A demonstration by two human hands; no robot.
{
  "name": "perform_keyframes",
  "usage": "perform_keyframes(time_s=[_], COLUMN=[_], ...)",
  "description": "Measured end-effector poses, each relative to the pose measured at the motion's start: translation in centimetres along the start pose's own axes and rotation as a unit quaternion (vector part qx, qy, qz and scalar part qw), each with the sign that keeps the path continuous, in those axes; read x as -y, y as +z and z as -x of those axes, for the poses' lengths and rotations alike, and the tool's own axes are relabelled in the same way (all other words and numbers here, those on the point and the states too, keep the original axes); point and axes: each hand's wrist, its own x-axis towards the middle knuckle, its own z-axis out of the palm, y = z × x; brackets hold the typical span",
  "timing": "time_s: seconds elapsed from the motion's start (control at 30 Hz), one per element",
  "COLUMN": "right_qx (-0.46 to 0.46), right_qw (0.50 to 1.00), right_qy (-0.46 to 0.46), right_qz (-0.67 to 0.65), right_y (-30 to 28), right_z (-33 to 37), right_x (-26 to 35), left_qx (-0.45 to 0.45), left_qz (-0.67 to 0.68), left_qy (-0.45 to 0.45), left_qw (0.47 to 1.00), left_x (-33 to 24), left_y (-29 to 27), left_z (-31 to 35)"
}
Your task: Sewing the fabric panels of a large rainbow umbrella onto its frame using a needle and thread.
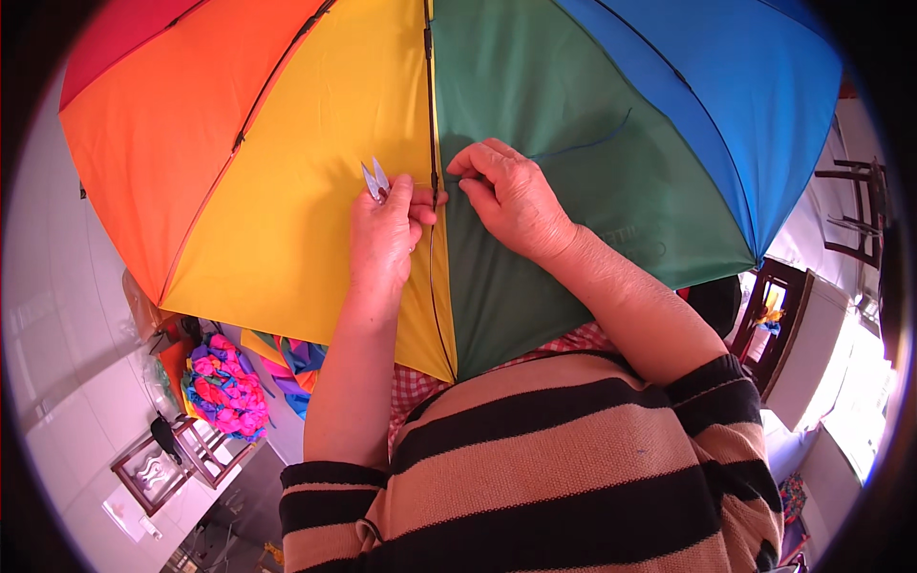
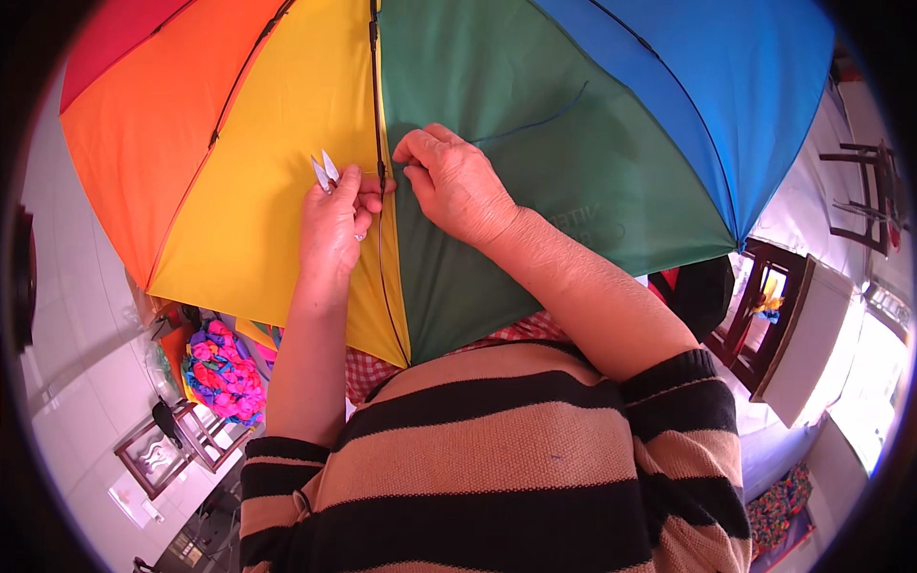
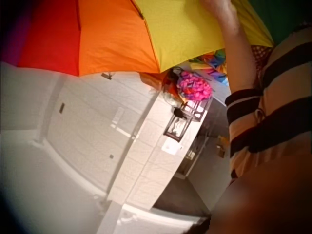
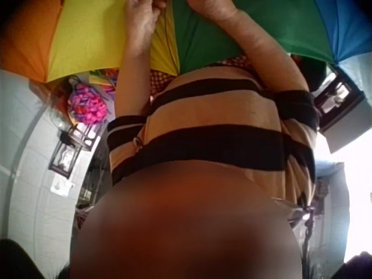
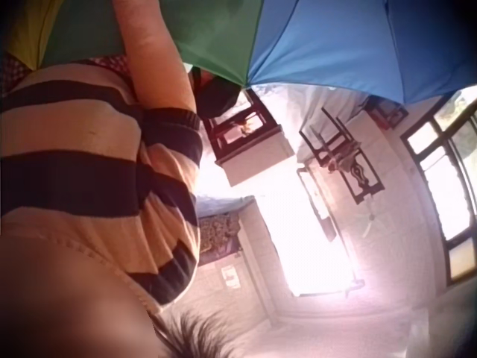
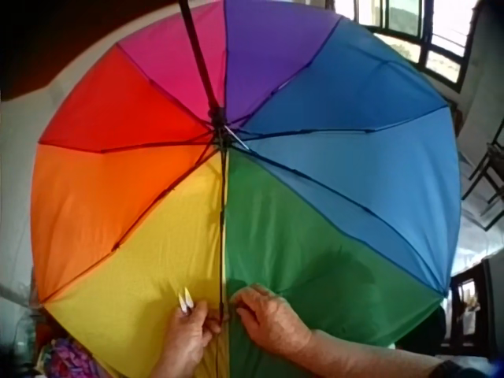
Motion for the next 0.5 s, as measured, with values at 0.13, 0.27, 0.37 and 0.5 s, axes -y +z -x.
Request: perform_keyframes(time_s=[0.13, 0.27, 0.37, 0.5], right_qx=[0.002, 0.000, 0.000, 0.000], right_qw=[1.000, 1.000, 1.000, 1.000], right_qy=[0.008, 0.003, 0.006, 0.014], right_qz=[-0.009, -0.010, -0.008, -0.012], right_y=[-0.05, 0.05, 0.11, 0.40], right_z=[0.08, 0.00, 0.04, -0.29], right_x=[0.14, 0.06, -0.06, 0.51], left_qx=[-0.002, 0.005, 0.006, 0.006], left_qz=[-0.001, -0.003, -0.012, -0.010], left_qy=[-0.018, -0.021, -0.021, -0.022], left_qw=[1.000, 1.000, 1.000, 1.000], left_x=[-0.25, -0.29, -0.38, -0.53], left_y=[-0.05, -0.11, 0.01, 0.22], left_z=[-0.01, -0.06, -0.07, -0.19])
